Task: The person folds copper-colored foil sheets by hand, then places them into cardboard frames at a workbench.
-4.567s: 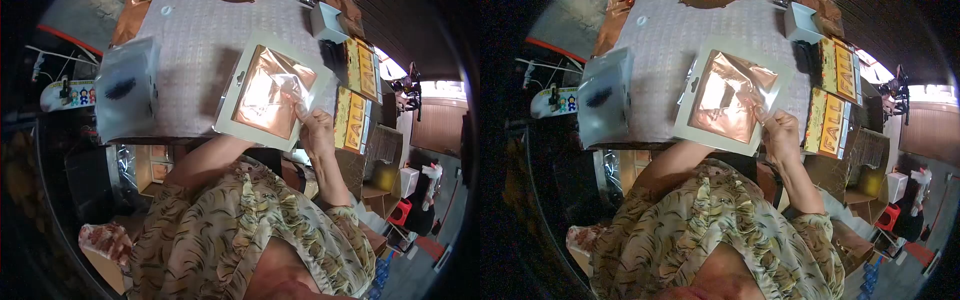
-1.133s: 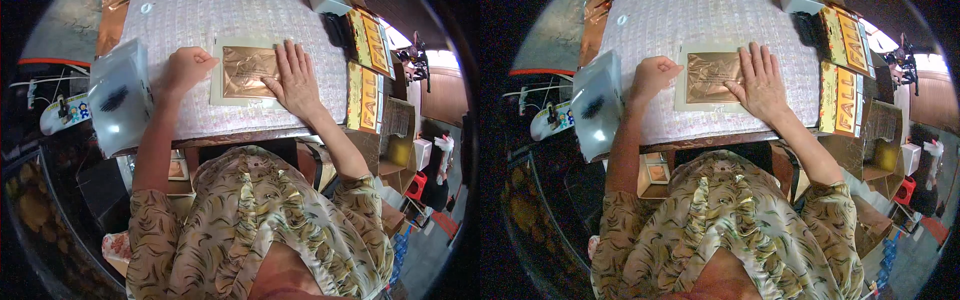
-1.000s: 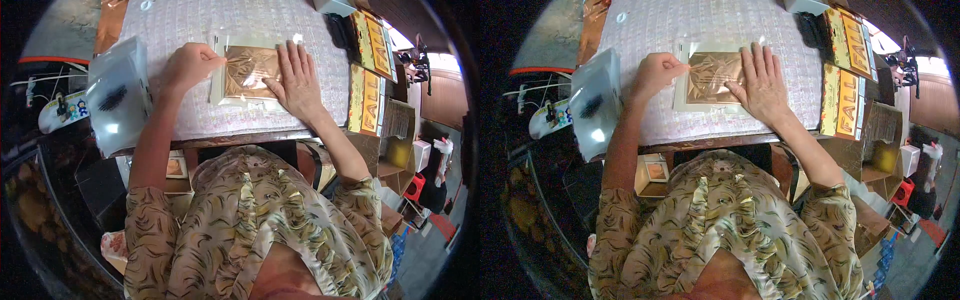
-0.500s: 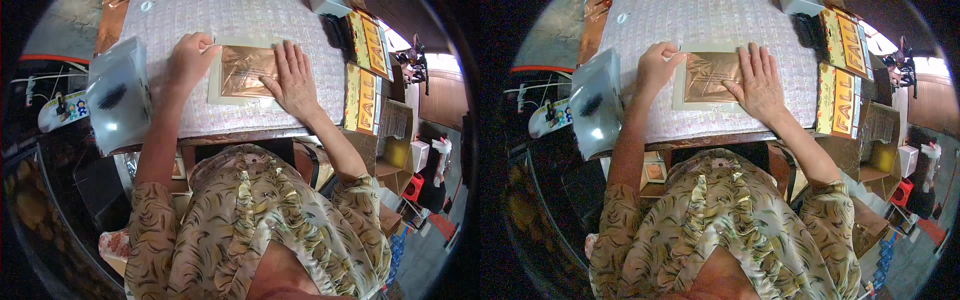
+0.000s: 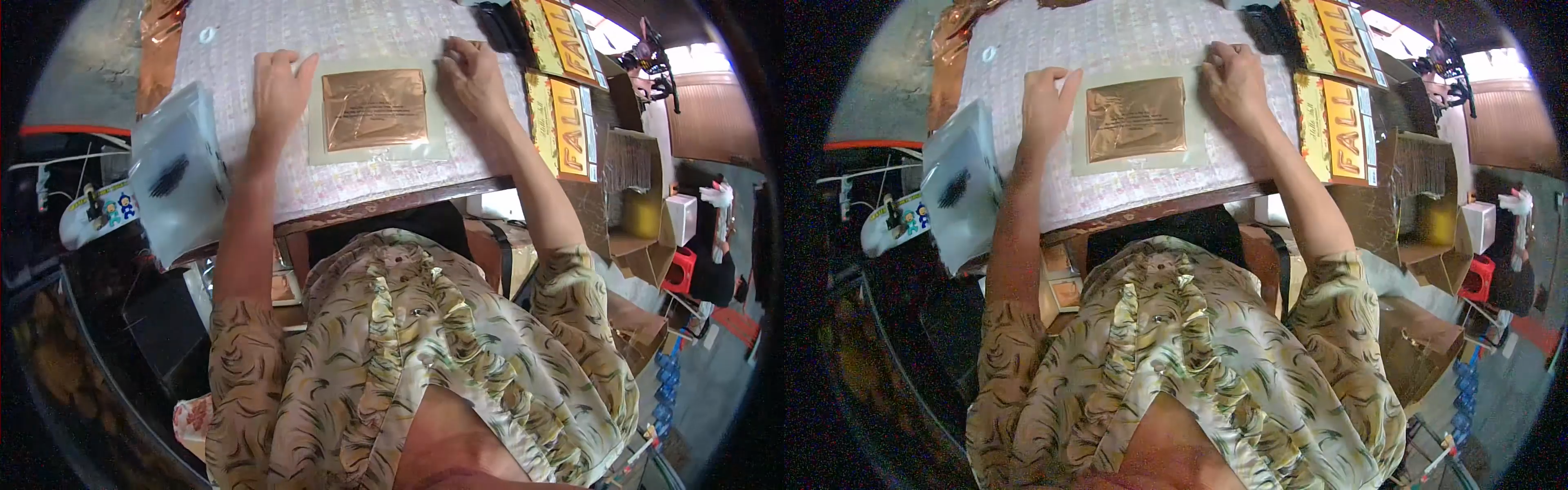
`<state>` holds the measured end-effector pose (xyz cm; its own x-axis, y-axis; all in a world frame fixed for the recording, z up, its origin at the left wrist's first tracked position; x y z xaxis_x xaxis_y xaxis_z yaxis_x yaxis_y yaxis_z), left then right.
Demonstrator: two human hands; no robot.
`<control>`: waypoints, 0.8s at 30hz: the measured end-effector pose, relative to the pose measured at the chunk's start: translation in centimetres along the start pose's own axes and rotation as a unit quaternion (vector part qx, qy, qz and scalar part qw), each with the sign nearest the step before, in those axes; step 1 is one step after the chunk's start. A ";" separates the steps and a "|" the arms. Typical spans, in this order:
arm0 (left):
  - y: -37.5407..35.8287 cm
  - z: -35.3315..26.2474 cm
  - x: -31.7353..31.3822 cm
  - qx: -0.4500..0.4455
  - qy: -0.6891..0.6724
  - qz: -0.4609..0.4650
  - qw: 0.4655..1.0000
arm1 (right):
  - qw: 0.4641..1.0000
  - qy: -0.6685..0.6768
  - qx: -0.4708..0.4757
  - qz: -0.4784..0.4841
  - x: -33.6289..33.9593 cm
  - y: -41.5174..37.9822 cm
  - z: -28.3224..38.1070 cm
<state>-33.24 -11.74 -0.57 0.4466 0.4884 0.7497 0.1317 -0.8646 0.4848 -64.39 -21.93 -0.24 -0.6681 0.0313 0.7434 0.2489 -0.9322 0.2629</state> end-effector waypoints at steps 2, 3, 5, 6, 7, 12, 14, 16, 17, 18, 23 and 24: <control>1.9 0.2 -0.9 0.009 -0.011 0.071 0.997 | 0.999 -0.026 0.020 -0.011 -0.3 1.2 0.4; 2.5 0.1 -0.8 0.007 -0.012 0.070 0.997 | 1.000 -0.022 0.012 0.010 -0.7 1.7 0.3; 2.2 1.6 -2.0 0.167 -0.125 0.171 0.963 | 0.999 -0.016 0.007 0.029 -1.0 2.4 0.3; 2.0 1.9 -2.1 0.167 -0.122 0.169 0.964 | 0.999 -0.038 0.000 0.036 -1.2 2.7 0.4; 2.0 1.8 -2.1 0.157 -0.180 0.130 0.962 | 0.997 -0.060 -0.007 0.041 -1.5 2.8 0.6; 0.7 0.9 -0.9 0.218 -0.474 0.037 0.852 | 0.961 0.220 -0.142 0.091 -1.2 2.7 1.3; 0.6 -0.5 0.2 0.206 -0.564 0.007 0.799 | 0.921 0.320 -0.184 0.125 -1.5 2.6 1.3; 0.3 -1.2 1.4 0.215 -0.584 0.008 0.783 | 0.827 0.464 -0.205 0.242 -2.3 2.4 2.4; 0.1 -1.6 1.7 0.226 -0.604 0.010 0.764 | 0.814 0.472 -0.232 0.247 -2.0 1.9 2.5; 0.0 -2.1 2.2 0.222 -0.605 0.011 0.765 | 0.815 0.473 -0.230 0.244 -1.7 1.7 3.0; -0.5 -2.9 3.4 0.195 -0.562 0.016 0.803 | 0.803 0.498 -0.207 0.255 -0.1 1.0 4.7; -0.7 -2.7 3.7 0.193 -0.562 0.014 0.805 | 0.798 0.506 -0.211 0.250 0.4 0.6 5.2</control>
<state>-34.07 -9.06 3.10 0.9438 0.2405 -0.2267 0.2752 -0.9517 0.1361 -60.87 -20.65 3.38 -0.8367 -0.4902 -0.2442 0.5459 -0.7820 -0.3007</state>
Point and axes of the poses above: each hand's wrist, its own y-axis towards the middle knuckle, its own x-axis out of the back of the hand, z = x × y, the point moved 8 cm from there along y, towards the middle knuckle, and after that the axes turned 11 degrees about -x, right-handed, at the moved point
